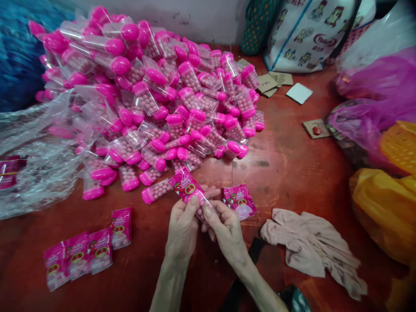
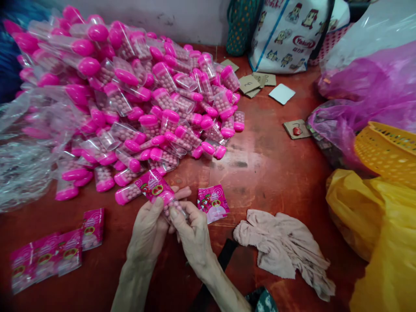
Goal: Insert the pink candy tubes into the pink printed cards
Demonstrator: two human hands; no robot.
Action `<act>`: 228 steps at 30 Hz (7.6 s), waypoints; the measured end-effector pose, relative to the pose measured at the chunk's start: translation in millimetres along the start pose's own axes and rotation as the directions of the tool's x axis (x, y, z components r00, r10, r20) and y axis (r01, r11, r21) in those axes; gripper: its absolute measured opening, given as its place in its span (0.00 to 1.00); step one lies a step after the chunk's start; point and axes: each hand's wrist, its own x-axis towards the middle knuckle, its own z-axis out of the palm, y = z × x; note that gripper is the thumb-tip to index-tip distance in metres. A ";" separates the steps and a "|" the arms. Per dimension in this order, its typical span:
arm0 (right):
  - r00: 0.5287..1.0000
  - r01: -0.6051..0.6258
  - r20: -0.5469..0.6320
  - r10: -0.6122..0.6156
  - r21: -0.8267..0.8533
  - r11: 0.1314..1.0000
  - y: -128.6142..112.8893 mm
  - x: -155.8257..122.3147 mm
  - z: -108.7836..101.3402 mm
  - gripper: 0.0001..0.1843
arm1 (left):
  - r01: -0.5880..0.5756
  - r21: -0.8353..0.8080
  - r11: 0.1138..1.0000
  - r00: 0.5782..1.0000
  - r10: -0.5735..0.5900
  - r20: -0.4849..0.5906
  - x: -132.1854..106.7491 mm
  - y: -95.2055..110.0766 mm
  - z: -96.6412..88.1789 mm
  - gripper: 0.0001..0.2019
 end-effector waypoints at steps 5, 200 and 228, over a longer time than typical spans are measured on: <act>0.988 0.119 -0.073 -0.137 -0.208 0.971 -0.3 -3.9 2.4 0.11 | 0.009 -0.047 0.999 1.000 -0.011 -0.026 1.4 0.2 0.8 0.13; 0.958 0.205 0.009 -0.286 -0.716 0.667 -17.0 -51.0 -6.0 0.12 | -0.080 -0.144 0.986 0.982 0.103 0.161 -21.1 -9.2 9.1 0.09; 0.993 0.058 -0.096 -0.068 -0.101 0.993 -8.7 -34.5 -11.4 0.06 | 0.112 -0.004 0.994 0.987 -0.111 0.118 -27.4 -19.5 10.3 0.14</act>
